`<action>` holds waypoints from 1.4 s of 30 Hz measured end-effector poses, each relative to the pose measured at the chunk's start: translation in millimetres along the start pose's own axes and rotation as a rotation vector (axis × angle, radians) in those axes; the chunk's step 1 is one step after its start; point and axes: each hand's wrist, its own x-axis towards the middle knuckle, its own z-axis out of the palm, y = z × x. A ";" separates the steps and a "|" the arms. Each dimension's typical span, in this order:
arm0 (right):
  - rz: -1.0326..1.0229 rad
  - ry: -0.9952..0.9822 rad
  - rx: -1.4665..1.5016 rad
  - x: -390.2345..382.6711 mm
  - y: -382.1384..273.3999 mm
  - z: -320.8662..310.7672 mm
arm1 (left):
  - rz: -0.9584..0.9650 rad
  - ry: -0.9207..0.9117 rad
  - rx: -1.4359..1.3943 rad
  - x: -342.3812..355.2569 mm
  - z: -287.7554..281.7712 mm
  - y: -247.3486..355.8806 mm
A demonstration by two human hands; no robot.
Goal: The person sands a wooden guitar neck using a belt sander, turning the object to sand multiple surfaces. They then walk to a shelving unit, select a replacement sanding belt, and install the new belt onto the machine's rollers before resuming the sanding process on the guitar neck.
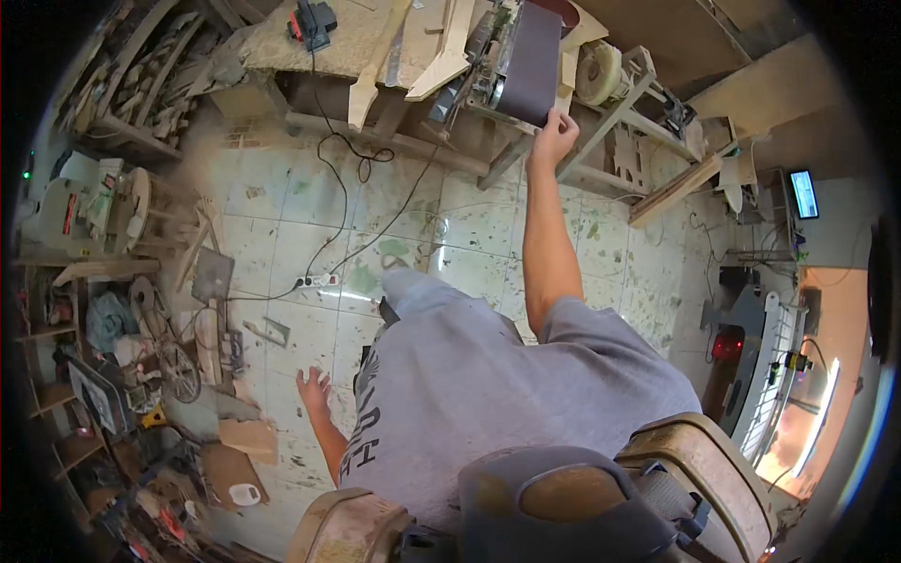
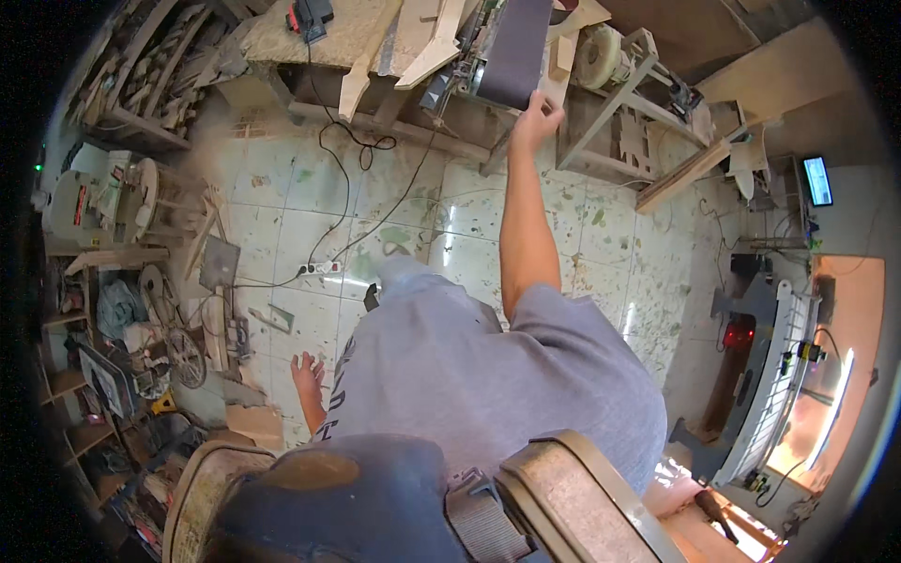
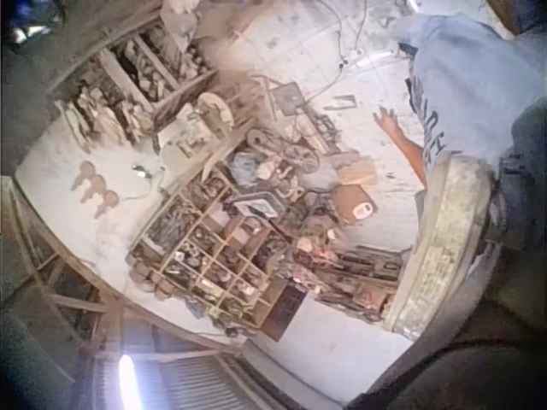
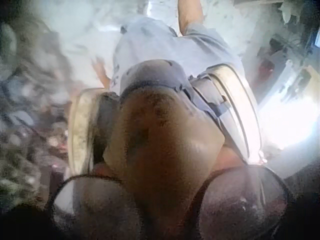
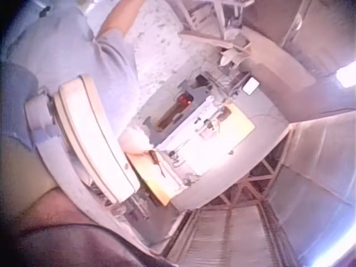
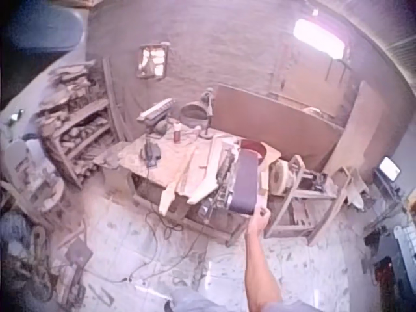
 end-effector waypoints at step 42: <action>-1.646 -0.576 -1.214 -69.6 -70.5 26.5 | -0.070 0.020 0.091 -26.2 28.7 -78.9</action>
